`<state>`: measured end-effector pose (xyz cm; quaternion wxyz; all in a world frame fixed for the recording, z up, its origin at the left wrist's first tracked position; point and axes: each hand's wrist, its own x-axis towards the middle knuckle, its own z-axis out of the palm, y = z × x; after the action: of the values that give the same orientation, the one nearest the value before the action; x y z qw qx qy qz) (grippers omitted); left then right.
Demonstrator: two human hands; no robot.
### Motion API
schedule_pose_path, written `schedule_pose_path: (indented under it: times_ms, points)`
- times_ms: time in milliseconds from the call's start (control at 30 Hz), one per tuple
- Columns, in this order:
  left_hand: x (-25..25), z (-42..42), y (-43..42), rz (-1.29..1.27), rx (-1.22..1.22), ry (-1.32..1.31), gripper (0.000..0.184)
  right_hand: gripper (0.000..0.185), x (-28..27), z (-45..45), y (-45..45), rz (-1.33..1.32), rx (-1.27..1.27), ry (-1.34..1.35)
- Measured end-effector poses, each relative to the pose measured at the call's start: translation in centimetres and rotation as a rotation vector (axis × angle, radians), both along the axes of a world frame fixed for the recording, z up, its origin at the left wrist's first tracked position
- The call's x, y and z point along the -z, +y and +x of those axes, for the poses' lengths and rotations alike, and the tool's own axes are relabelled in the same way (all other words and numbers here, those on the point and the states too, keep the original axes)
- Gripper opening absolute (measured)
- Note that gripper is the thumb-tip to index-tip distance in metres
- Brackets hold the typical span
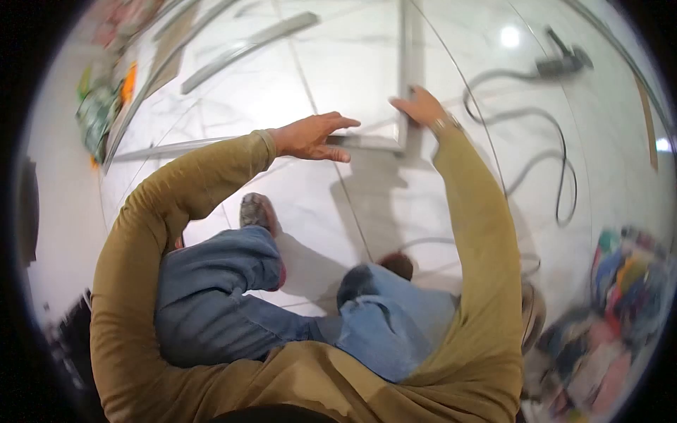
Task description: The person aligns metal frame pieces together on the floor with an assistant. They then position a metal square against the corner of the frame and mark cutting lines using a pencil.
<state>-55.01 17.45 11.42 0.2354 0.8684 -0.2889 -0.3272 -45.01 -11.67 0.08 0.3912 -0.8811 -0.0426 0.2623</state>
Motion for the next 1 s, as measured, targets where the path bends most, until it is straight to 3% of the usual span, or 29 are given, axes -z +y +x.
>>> schedule_pose_path:
  times_ms: [33,100,167,233,267,433,567,633,667,733,767,800,833,933,1000]
  points:
    - [0.1,0.4,2.9,-0.083,-0.065,-0.068,0.064,0.099,1.0,0.2,-0.2,0.047,0.020,-0.005]
    - [1.5,3.1,9.8,-0.171,-0.137,-0.159,0.047,0.081,-2.1,-0.2,-0.5,0.169,0.082,0.246]
    - [1.4,5.1,15.6,-0.076,-0.349,-0.207,0.036,0.051,-1.5,-0.8,-1.9,0.312,0.273,0.110]
    - [0.6,6.5,19.4,0.006,-0.569,-0.259,0.031,0.020,0.6,-0.2,-5.2,0.247,0.276,-0.169]
    - [1.3,7.7,22.1,0.080,-0.539,-0.307,0.031,0.018,0.4,-0.2,-6.9,0.203,0.255,-0.258]
    - [6.0,12.4,29.5,0.267,-0.440,-0.385,0.025,0.021,-5.1,-6.0,-10.6,0.082,0.390,-0.262]
    - [10.9,17.5,29.1,-0.009,-0.448,-0.698,0.025,0.023,-9.3,-9.7,-10.9,-0.138,0.307,-0.322]
    - [11.8,18.8,25.8,-0.180,-0.549,-0.744,0.027,0.022,-11.1,-10.1,-10.3,-0.041,0.362,-0.094]
    - [12.8,18.9,25.3,-0.207,-0.529,-0.723,0.027,0.021,-11.1,-9.7,-10.9,-0.250,0.132,-0.269]
    - [15.2,20.2,21.5,-0.180,-0.476,-0.793,0.031,0.024,-11.5,-9.3,-11.9,-0.323,-0.204,-0.525]
    - [16.3,20.2,20.3,-0.168,-0.481,-0.819,0.035,0.029,-12.1,-9.6,-11.1,-0.495,-0.296,-0.627]
    - [15.3,19.7,19.3,-0.107,-0.483,-0.813,0.037,0.035,-14.1,-9.4,-9.0,-0.717,-0.143,-0.308]
    - [16.6,19.6,19.0,-0.143,-0.534,-0.891,0.038,0.035,-16.4,-9.3,-6.2,-0.736,-0.072,-0.198]
    - [16.2,18.8,18.7,-0.105,-0.521,-0.860,0.039,0.035,-16.7,-11.2,-4.1,-0.636,0.021,-0.108]
    - [16.3,19.0,18.7,-0.108,-0.516,-0.882,0.040,0.035,-15.4,-13.0,-6.0,-0.716,-0.023,-0.068]
